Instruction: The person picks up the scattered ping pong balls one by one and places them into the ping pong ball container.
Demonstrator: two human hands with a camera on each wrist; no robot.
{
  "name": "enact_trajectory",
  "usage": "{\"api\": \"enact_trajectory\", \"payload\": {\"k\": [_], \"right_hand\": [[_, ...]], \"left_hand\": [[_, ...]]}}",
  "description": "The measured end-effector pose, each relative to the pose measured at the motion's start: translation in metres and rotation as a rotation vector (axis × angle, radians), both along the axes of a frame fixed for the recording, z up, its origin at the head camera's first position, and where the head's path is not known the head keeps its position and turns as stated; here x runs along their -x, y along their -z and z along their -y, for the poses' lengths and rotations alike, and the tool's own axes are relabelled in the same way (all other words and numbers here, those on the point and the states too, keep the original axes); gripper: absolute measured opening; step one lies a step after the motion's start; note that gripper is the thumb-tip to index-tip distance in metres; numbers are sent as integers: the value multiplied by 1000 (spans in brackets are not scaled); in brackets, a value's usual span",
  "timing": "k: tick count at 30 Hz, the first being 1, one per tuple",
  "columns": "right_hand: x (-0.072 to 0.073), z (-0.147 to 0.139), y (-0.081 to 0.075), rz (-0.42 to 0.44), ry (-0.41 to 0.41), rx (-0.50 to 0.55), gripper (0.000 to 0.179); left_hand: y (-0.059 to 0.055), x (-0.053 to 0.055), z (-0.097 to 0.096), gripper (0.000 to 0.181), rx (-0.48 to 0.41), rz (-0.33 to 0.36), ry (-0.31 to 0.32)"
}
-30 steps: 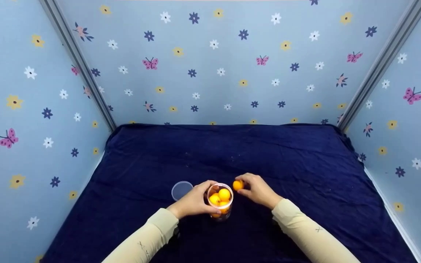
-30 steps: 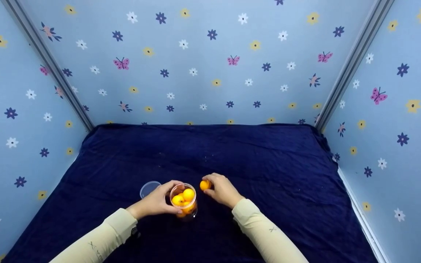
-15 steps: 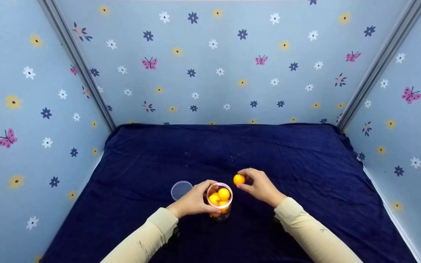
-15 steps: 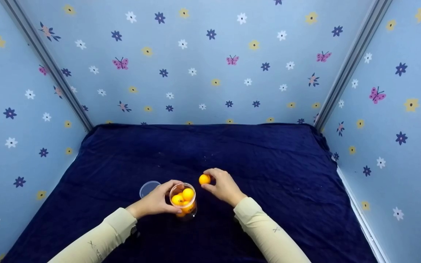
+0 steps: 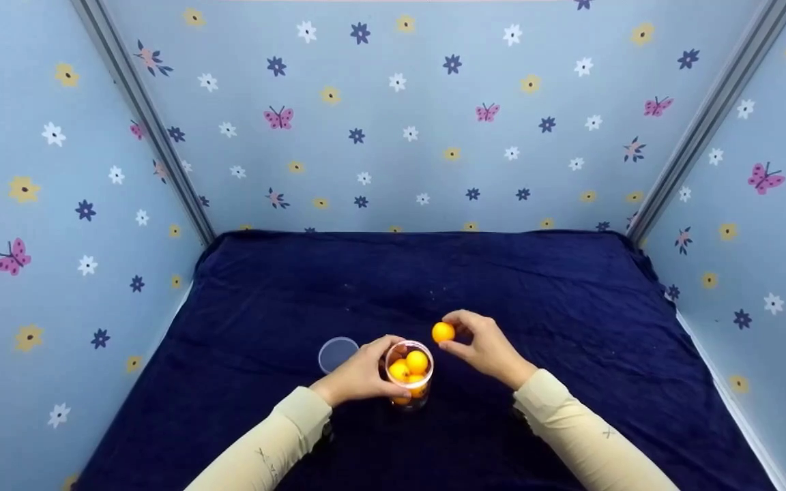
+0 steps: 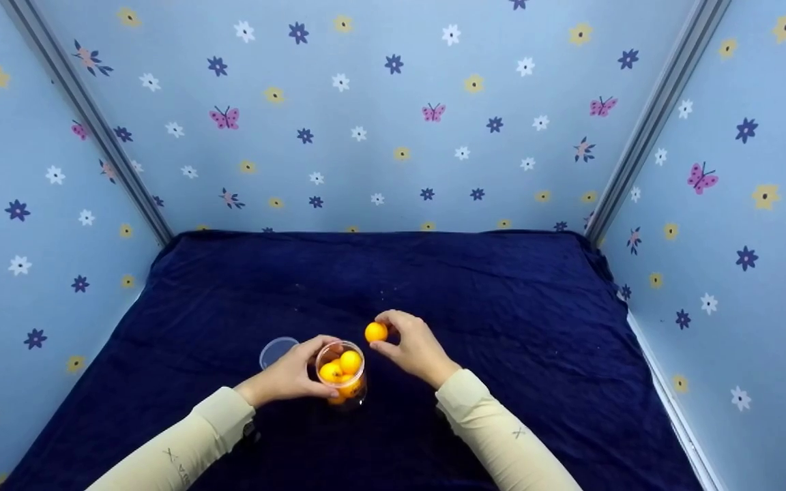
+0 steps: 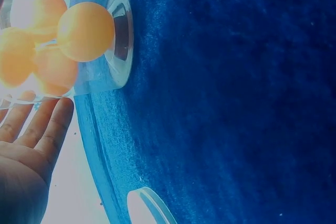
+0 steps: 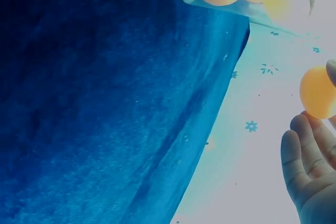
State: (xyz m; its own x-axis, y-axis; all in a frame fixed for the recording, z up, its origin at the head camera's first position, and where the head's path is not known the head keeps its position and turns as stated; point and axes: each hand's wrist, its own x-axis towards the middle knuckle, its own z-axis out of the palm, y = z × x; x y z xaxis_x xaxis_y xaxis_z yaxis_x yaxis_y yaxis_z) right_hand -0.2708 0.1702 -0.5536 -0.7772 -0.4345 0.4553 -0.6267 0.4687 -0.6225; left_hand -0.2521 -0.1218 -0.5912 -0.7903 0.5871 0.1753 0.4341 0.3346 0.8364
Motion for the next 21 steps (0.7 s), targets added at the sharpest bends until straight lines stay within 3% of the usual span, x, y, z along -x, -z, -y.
{"api": "enact_trajectory", "payload": {"k": [21], "right_hand": [[-16,8,-13,-111,-80,20,35]], "left_hand": [[-3,-1,0,85,-4,13,5]]}}
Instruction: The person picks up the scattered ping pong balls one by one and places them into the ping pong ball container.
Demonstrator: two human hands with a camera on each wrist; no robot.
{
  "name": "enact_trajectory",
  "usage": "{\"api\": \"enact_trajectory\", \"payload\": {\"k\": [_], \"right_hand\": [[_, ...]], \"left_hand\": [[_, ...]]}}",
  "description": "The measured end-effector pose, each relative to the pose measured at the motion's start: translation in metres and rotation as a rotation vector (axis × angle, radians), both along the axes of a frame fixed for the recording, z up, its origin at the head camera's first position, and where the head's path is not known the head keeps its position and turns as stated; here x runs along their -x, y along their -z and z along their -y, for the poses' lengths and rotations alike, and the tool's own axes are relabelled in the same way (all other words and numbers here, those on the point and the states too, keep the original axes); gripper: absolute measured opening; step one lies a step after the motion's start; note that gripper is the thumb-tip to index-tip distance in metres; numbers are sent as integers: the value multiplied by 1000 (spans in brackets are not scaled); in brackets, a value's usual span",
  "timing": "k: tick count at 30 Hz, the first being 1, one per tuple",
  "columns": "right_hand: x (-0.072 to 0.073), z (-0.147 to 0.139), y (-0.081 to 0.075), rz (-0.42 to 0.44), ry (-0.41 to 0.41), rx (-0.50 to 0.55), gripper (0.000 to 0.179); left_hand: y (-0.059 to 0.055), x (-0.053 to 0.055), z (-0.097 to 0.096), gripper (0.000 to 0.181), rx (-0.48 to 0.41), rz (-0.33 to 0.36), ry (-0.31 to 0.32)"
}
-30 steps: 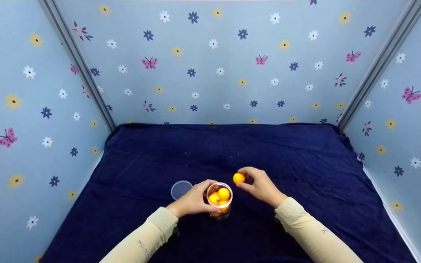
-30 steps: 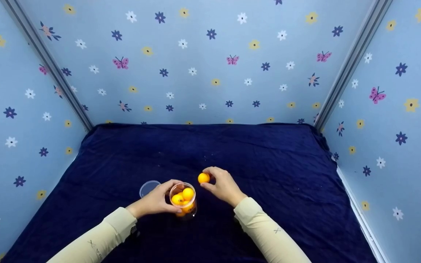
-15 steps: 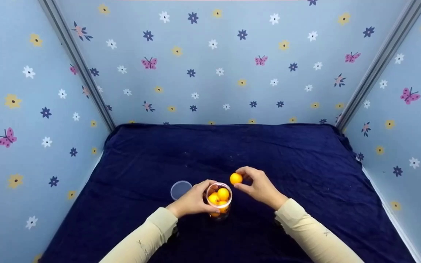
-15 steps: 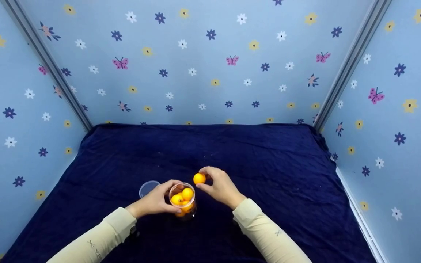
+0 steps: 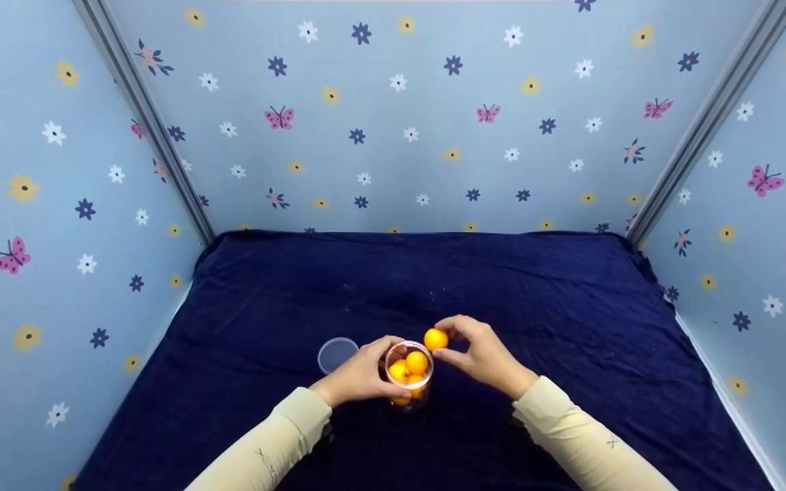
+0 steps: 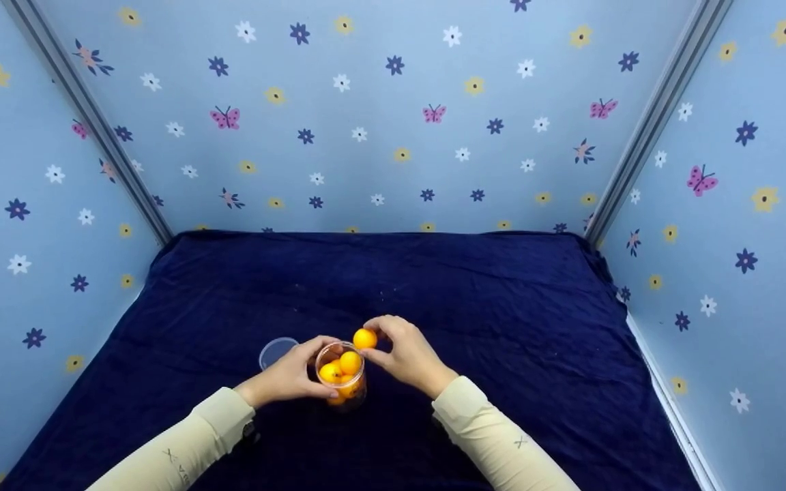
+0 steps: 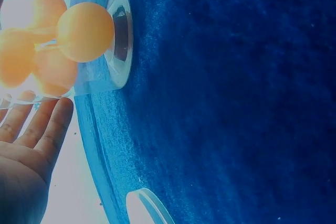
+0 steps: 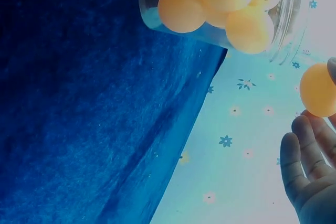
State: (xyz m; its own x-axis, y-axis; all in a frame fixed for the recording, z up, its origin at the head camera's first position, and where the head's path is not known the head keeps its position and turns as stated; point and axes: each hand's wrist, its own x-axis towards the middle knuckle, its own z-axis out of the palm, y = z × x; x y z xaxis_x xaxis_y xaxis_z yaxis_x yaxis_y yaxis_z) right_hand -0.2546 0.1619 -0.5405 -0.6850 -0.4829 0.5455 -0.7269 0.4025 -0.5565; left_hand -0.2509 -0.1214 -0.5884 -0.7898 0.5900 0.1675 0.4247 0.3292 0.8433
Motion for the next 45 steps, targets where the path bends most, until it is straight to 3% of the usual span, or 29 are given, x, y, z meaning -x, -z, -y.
{"api": "enact_trajectory", "payload": {"k": [15,26,45], "right_hand": [[-9,10,-3,-26,-61,-6,34],[-11,16,5,-88,-117,-55,32],[-15,19,10,-99,-108,-131,30]], "left_hand": [[1,0,0,86,-17,4,6],[2,0,0,84,-16,-1,10],[2,0,1,84,3,-16,0]]}}
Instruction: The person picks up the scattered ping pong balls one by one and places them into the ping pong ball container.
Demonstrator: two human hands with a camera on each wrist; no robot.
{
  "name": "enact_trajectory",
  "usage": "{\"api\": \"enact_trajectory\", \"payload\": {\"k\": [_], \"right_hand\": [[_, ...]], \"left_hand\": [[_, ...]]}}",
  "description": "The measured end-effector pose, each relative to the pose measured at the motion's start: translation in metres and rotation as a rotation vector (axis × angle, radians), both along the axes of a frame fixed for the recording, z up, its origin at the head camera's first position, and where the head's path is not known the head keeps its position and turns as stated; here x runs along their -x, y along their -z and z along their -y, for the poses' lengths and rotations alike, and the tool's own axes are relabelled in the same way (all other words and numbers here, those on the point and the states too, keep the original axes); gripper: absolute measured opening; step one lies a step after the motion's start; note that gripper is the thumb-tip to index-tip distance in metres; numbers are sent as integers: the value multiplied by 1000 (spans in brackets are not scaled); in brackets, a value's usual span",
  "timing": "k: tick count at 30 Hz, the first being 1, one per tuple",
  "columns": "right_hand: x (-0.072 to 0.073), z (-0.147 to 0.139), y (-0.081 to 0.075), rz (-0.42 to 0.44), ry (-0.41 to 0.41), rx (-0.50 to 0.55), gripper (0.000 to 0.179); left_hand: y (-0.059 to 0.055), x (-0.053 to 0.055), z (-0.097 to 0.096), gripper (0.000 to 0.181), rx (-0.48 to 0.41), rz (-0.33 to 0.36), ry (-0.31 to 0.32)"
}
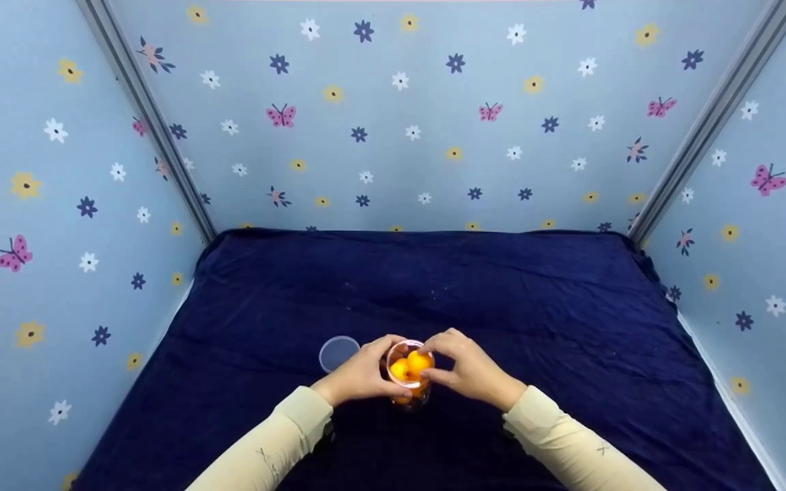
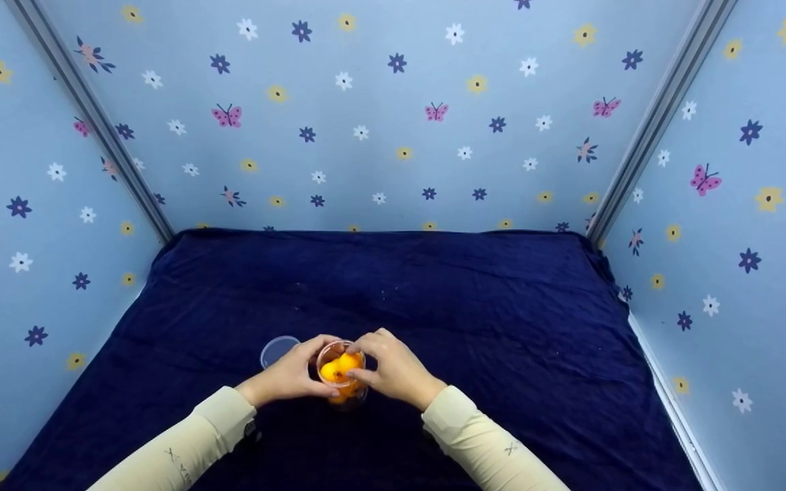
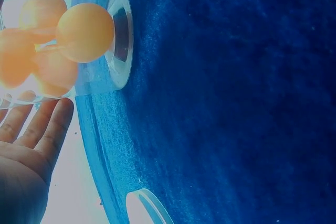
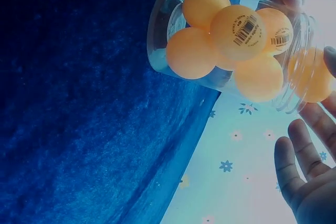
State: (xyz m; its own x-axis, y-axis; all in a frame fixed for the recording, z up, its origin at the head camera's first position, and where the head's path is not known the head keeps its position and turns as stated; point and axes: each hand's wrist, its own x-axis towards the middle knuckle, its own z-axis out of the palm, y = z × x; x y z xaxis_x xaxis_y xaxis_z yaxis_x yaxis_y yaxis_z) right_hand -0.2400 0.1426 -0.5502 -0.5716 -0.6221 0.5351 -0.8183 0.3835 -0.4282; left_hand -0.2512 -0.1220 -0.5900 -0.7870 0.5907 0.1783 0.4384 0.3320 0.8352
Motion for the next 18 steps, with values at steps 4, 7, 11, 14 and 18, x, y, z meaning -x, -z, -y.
{"api": "enact_trajectory", "payload": {"k": [4,7,11,14,18], "right_hand": [[1,0,1,-4,-1,-3,26],[0,0,1,2,-3,-4,25],[0,1,2,6,-12,-5,23],[0,1,2,9,-17,-9,20],[0,0,3,0,-19,-9,18]], "left_hand": [[0,1,0,83,16,-13,-9],[0,1,0,83,25,-23,-10],[0,2,0,84,29,-23,-7],[1,1,0,83,25,-32,-6],[1,1,0,83,17,-47,-3]]}}
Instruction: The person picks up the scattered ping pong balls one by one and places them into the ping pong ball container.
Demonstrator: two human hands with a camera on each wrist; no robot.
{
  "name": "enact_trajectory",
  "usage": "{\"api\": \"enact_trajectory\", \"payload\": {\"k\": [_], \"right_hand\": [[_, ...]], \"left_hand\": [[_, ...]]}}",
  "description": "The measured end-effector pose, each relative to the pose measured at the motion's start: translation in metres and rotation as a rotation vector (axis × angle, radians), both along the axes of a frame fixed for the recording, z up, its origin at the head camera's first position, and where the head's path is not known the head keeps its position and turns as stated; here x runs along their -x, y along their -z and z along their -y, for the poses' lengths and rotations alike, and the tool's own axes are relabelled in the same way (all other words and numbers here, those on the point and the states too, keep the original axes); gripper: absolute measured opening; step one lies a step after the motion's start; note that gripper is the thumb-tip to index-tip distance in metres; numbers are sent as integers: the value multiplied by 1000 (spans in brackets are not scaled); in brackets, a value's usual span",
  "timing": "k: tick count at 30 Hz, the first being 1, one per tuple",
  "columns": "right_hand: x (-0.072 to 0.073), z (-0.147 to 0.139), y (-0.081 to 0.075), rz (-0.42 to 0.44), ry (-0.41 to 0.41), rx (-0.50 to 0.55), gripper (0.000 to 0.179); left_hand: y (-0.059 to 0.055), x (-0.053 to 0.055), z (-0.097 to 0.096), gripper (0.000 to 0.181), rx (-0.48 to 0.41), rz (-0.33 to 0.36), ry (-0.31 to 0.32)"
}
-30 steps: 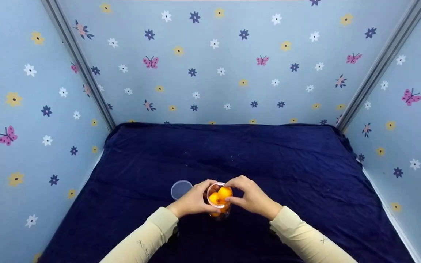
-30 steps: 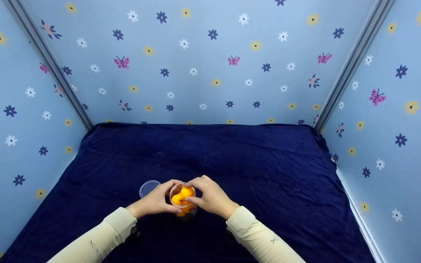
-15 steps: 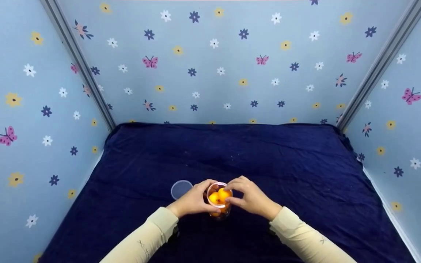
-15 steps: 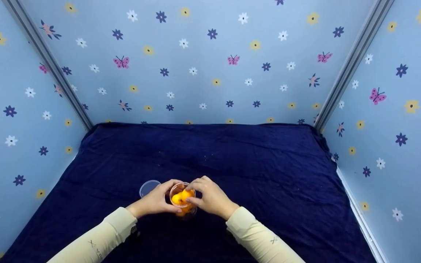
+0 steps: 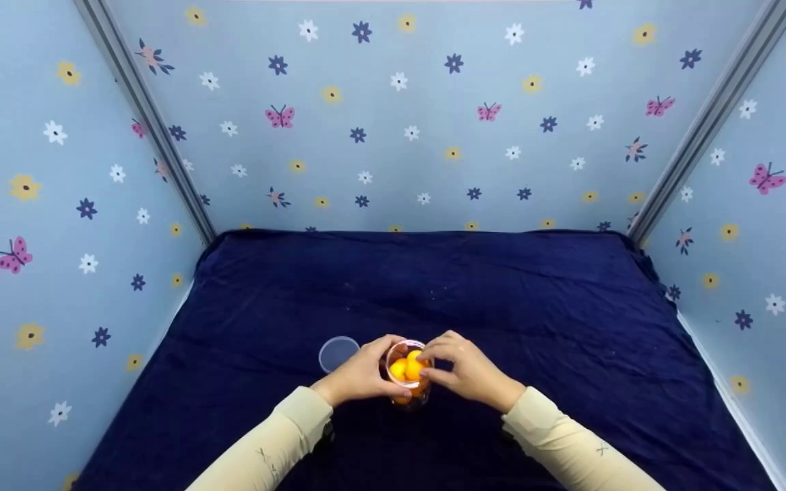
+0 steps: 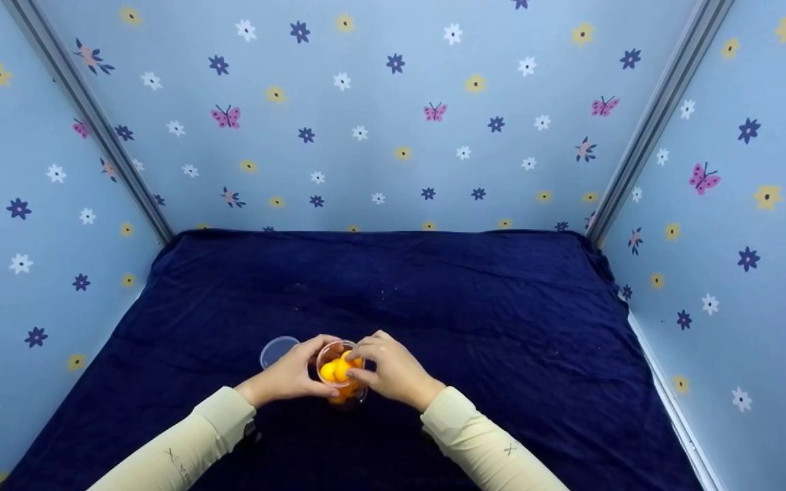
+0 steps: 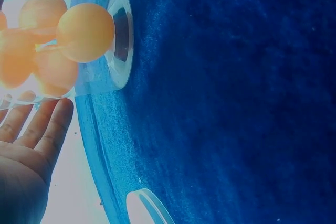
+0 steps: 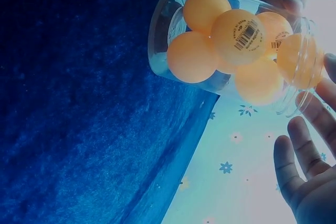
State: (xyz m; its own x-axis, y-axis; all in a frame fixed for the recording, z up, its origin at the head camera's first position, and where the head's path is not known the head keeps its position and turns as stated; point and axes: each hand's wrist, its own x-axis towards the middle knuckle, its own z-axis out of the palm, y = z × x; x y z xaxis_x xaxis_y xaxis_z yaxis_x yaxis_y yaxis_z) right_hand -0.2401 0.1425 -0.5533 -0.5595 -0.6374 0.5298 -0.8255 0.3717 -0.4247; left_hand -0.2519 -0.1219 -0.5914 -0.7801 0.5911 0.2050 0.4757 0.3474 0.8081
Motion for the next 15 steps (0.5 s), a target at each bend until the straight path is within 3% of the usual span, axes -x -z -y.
{"api": "enact_trajectory", "payload": {"k": [7,15], "right_hand": [[4,-4,-1,-14,15,60,18],[14,-18,0,-4,109,109,21]], "left_hand": [[0,0,1,82,-21,17,18],[-1,0,2,88,-28,54,14]]}}
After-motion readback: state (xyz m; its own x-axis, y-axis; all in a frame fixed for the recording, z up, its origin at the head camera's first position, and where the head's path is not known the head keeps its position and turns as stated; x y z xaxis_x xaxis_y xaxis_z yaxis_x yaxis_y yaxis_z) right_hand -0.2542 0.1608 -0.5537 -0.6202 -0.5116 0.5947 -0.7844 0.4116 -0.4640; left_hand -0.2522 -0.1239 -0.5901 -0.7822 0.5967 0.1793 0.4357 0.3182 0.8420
